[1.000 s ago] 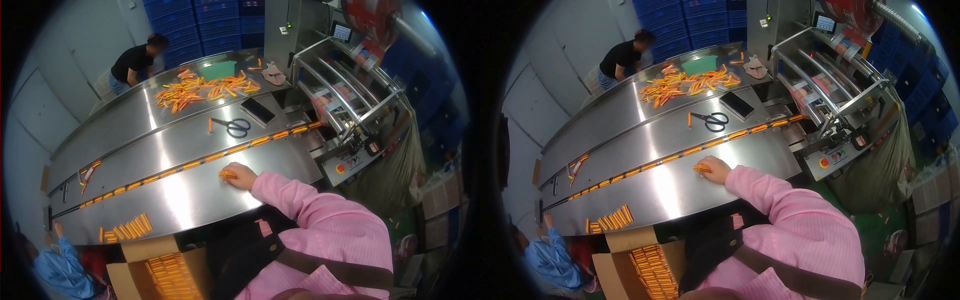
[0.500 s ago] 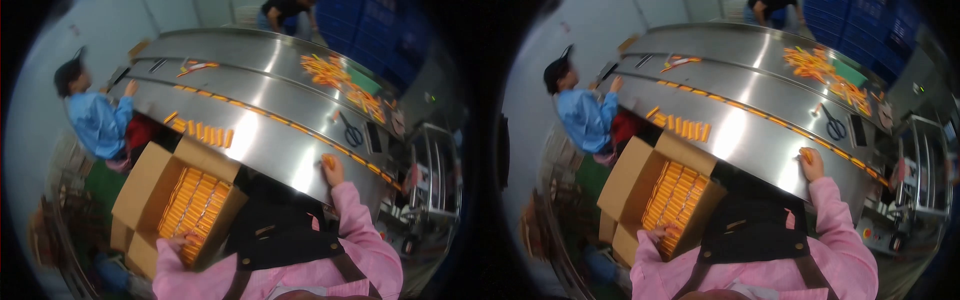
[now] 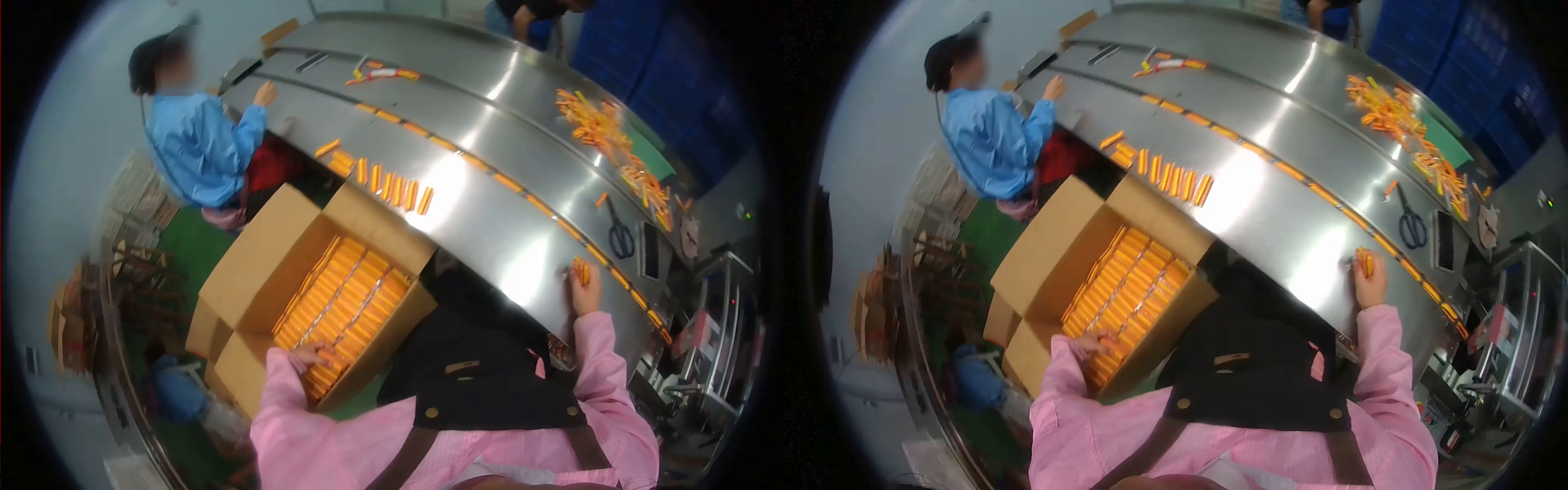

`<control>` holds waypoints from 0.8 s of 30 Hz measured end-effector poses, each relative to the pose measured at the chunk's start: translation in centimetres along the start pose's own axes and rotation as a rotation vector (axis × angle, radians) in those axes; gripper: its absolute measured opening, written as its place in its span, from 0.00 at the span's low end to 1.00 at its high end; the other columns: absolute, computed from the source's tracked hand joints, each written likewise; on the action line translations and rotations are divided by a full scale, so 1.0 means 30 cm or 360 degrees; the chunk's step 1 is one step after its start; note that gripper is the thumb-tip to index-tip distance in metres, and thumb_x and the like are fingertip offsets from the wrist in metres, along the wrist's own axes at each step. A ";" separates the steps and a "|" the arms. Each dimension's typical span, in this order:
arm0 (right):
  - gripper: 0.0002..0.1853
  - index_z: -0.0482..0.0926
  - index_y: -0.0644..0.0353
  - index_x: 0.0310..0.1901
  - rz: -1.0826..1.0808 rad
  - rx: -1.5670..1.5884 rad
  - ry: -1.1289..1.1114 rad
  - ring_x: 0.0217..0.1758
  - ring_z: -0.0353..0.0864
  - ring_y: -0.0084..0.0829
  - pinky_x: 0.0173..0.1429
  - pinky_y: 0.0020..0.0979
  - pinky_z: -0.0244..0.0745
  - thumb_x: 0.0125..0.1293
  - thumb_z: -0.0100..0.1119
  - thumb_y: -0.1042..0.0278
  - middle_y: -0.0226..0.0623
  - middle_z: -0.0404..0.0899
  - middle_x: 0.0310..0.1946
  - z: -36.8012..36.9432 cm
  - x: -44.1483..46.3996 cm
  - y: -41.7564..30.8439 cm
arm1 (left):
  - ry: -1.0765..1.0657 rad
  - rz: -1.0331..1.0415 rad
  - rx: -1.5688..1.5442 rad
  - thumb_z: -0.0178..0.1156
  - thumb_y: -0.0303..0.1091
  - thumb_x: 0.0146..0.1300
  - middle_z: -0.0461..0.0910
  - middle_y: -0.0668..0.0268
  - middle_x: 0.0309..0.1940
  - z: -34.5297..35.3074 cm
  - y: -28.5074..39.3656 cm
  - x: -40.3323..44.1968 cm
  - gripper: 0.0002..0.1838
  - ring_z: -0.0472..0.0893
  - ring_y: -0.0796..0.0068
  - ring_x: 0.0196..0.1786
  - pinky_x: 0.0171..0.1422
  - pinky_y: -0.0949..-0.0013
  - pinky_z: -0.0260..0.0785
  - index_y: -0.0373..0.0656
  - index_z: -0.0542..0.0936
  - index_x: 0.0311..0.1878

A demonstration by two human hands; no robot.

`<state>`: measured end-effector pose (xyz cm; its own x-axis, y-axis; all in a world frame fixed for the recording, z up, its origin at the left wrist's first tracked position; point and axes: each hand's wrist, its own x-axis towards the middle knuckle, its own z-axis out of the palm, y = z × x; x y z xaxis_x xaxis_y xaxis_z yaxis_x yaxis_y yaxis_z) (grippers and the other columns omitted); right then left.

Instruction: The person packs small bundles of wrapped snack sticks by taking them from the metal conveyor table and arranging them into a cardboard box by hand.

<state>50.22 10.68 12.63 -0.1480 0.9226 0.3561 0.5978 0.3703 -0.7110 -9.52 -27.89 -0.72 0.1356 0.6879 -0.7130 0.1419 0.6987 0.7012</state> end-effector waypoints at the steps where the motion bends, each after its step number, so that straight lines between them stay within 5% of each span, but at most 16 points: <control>1: 0.12 0.75 0.64 0.46 0.0053 0.0079 -0.0009 0.47 0.76 0.36 0.53 0.30 0.69 0.61 0.61 0.72 0.40 0.75 0.41 0.012 -0.009 0.011 | 0.0002 -0.0001 -0.0115 0.75 0.27 0.43 0.75 0.71 0.45 0.001 -0.007 -0.012 0.27 0.71 0.77 0.51 0.55 0.74 0.63 0.44 0.76 0.49; 5: 0.13 0.74 0.65 0.47 0.0041 0.0104 -0.0034 0.48 0.76 0.33 0.55 0.30 0.69 0.63 0.61 0.70 0.39 0.75 0.42 0.002 -0.020 0.121 | -0.0146 0.0118 -0.0532 0.71 0.29 0.48 0.77 0.69 0.44 -0.072 0.114 -0.030 0.25 0.76 0.75 0.46 0.53 0.73 0.66 0.43 0.74 0.51; 8: 0.14 0.74 0.65 0.49 -0.0054 0.0190 -0.0053 0.48 0.75 0.33 0.56 0.30 0.68 0.65 0.60 0.68 0.38 0.74 0.44 0.038 -0.040 0.133 | 0.0190 -0.0017 -0.0384 0.70 0.28 0.48 0.77 0.69 0.42 -0.107 -0.003 -0.068 0.26 0.75 0.77 0.47 0.50 0.73 0.67 0.44 0.73 0.52; 10: 0.14 0.74 0.66 0.49 -0.0069 0.0118 0.0029 0.49 0.73 0.32 0.56 0.30 0.67 0.66 0.59 0.67 0.38 0.72 0.45 0.029 -0.064 0.124 | 0.0247 0.0250 -0.0226 0.69 0.27 0.50 0.76 0.68 0.46 -0.180 0.020 -0.041 0.26 0.74 0.77 0.49 0.53 0.72 0.68 0.43 0.73 0.53; 14: 0.15 0.74 0.65 0.50 -0.0157 -0.0117 -0.0001 0.50 0.73 0.32 0.57 0.30 0.66 0.67 0.58 0.67 0.38 0.71 0.46 -0.005 -0.059 0.121 | 0.0392 0.0342 -0.0582 0.69 0.28 0.51 0.75 0.66 0.50 -0.179 0.097 -0.108 0.25 0.74 0.74 0.53 0.57 0.71 0.67 0.43 0.72 0.53; 18: 0.14 0.74 0.65 0.51 -0.0042 -0.0099 -0.0011 0.48 0.73 0.30 0.56 0.29 0.66 0.67 0.57 0.68 0.35 0.72 0.44 -0.017 -0.027 0.140 | 0.0581 0.0822 -0.1140 0.68 0.32 0.52 0.75 0.62 0.51 -0.107 0.207 -0.177 0.26 0.74 0.68 0.56 0.63 0.67 0.64 0.41 0.70 0.54; 23: 0.12 0.74 0.60 0.50 0.0442 0.0478 -0.0084 0.33 0.70 0.18 0.38 0.19 0.66 0.68 0.56 0.66 0.25 0.71 0.34 -0.040 -0.004 0.187 | 0.0591 0.1479 -0.1655 0.66 0.38 0.55 0.73 0.56 0.56 0.012 0.311 -0.185 0.26 0.73 0.61 0.60 0.69 0.59 0.60 0.41 0.69 0.55; 24: 0.12 0.74 0.60 0.50 0.0440 0.0473 -0.0086 0.33 0.70 0.18 0.38 0.19 0.66 0.68 0.56 0.66 0.25 0.71 0.34 -0.040 0.004 0.187 | 0.0625 0.1583 -0.1680 0.65 0.42 0.56 0.72 0.54 0.58 0.045 0.306 -0.178 0.27 0.72 0.58 0.61 0.72 0.51 0.55 0.43 0.69 0.56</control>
<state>54.50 12.72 9.42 -0.0594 0.9932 0.1002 0.3682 0.1151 -0.9226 -7.64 -25.42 9.53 -0.5396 0.8413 -0.0317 -0.6233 -0.3739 0.6868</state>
